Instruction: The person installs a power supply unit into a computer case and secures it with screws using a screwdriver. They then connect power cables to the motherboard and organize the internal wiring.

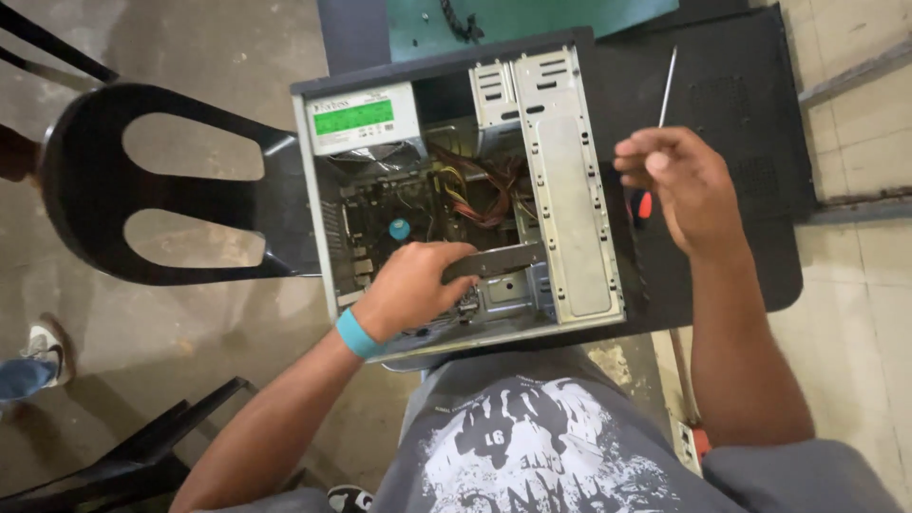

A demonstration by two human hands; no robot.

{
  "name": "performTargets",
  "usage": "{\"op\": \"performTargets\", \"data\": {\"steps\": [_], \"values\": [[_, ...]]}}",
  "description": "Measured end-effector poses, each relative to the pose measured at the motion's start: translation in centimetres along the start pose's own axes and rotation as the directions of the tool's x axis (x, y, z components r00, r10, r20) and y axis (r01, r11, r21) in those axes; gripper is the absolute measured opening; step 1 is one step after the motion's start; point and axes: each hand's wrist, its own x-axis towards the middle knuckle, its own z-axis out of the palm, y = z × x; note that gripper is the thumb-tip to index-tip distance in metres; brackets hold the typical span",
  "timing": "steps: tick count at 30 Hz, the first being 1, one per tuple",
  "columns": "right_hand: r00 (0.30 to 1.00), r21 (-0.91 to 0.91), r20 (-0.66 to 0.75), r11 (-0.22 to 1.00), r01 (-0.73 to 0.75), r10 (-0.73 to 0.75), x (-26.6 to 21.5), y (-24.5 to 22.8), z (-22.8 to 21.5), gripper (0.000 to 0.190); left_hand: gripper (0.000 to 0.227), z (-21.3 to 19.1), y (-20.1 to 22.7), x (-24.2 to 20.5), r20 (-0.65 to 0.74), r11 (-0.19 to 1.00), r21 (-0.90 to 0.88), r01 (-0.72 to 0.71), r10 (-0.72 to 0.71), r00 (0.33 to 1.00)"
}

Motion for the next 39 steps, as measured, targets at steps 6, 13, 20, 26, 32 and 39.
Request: {"op": "performTargets", "data": {"steps": [6, 13, 20, 26, 32, 39], "values": [[0.991, 0.034, -0.12, 0.998, -0.057, 0.061, -4.1, 1.6, 0.1, 0.032, 0.046, -0.4, 0.8, 0.3, 0.005, 1.0, -0.017, 0.025, -0.025, 1.0], [0.981, -0.035, -0.191, 0.999, -0.028, 0.021, -4.1, 4.3, 0.4, 0.025, 0.047, 1.9, 1.6, 1.1, 0.031, 0.991, -0.121, -0.063, 0.067, 0.997], [0.968, -0.115, -0.246, 0.993, 0.016, -0.044, -4.0, 4.4, 1.7, 0.02, 0.047, 4.6, 1.7, 1.6, 0.005, 0.964, -0.216, -0.154, 0.159, 0.987], [0.963, -0.215, -0.25, 0.975, 0.047, -0.101, -3.9, 3.4, 2.6, 0.017, 0.048, 8.1, 2.0, 3.4, -0.009, 0.925, -0.339, -0.17, 0.177, 0.984], [0.957, -0.239, -0.262, 0.969, 0.058, -0.122, -4.1, 3.7, 2.5, 0.015, 0.063, 5.1, 4.0, 3.0, 0.163, 0.953, -0.304, -0.016, 0.069, 0.984], [0.952, -0.282, -0.245, 0.953, 0.109, -0.182, -3.8, 3.9, 3.1, 0.014, 0.038, 7.3, 3.8, 3.6, 0.196, 0.964, -0.265, 0.037, 0.016, 0.98]]}}
